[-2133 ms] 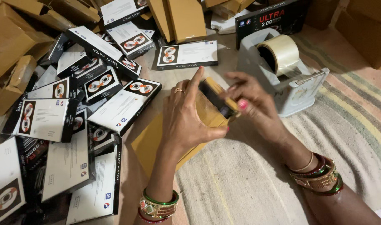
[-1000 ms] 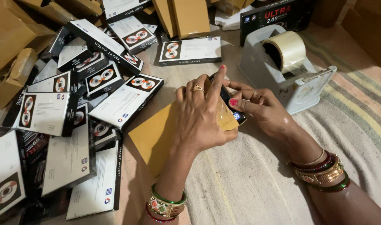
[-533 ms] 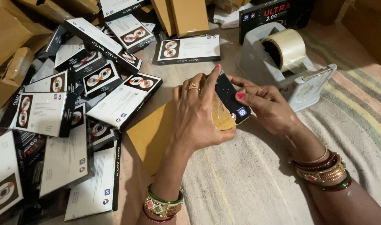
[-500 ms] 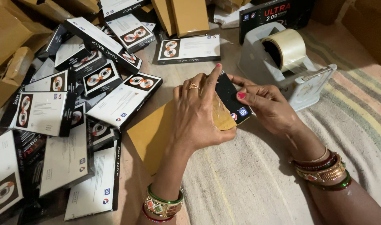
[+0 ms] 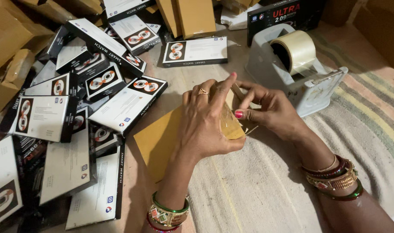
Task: The person opens smartwatch boxes, removes the watch and accessories, places them into small cardboard shipping boxes, and seals the boxes with clear packing tape. The process is repeated for multiple units.
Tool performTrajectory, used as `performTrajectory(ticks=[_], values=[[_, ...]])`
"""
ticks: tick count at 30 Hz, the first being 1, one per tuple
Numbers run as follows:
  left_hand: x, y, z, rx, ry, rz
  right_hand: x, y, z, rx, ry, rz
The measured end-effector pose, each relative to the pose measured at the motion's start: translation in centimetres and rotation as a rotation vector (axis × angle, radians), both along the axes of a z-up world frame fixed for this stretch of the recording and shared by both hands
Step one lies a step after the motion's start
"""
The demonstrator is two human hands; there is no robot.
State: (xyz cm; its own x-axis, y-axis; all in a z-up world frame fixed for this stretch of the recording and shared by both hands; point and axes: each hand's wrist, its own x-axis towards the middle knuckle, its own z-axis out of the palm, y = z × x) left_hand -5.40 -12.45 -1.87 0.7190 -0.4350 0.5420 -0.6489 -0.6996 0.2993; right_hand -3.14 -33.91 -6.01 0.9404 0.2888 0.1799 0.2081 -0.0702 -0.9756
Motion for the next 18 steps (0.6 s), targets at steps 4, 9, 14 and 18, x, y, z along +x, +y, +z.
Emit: performTrajectory(ticks=[4,9,14,18], values=[[0.2,-0.2,0.1,0.046,-0.005,0.040,-0.2,0.5,0.2,0.216,-0.004,-0.003],[-0.1,-0.1,1.1,0.059,0.180,0.115,-0.4,0.3,0.4,0.331,0.115,-0.082],[-0.6,0.0,1.9,-0.041,0.054,0.200,-0.7,0.0,0.7,0.437,0.115,0.070],[-0.7,0.2,2.0,-0.016,0.030,0.193,-0.9,0.0,0.9,0.473,0.090,0.168]])
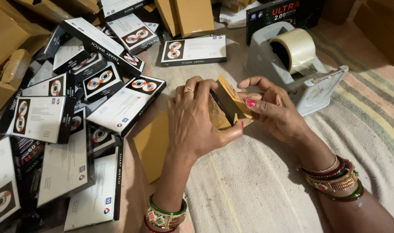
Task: The person opens smartwatch boxes, removes the watch and accessories, places them into small cardboard shipping boxes, and seals the boxes with clear packing tape. The process is repeated for multiple units.
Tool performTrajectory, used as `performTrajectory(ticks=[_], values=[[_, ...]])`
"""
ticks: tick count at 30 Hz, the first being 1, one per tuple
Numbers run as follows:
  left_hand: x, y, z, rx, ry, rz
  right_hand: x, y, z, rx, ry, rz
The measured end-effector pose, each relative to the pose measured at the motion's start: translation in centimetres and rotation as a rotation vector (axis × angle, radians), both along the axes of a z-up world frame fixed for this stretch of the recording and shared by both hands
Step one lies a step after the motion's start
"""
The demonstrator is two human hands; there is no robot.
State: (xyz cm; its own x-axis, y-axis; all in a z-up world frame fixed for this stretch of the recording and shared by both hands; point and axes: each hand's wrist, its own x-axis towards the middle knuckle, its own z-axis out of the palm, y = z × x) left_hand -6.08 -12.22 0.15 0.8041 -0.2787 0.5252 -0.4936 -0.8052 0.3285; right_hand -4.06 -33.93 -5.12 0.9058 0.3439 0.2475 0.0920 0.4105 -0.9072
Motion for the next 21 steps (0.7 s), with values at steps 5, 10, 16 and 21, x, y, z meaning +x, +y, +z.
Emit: performTrajectory(ticks=[5,10,16,21], values=[[0.5,-0.2,-0.3,0.074,0.078,0.034,-0.1,0.6,0.5,-0.076,-0.010,0.001],[0.9,-0.3,-0.6,0.023,0.115,0.043,-0.4,1.3,1.2,-0.290,-0.007,-0.091],[0.7,-0.4,-0.9,0.029,0.148,0.017,-0.4,1.4,0.9,-0.321,0.026,-0.134],[1.0,-0.4,-1.4,0.053,0.175,0.018,-0.1,1.2,0.1,-0.439,-0.105,-0.097]])
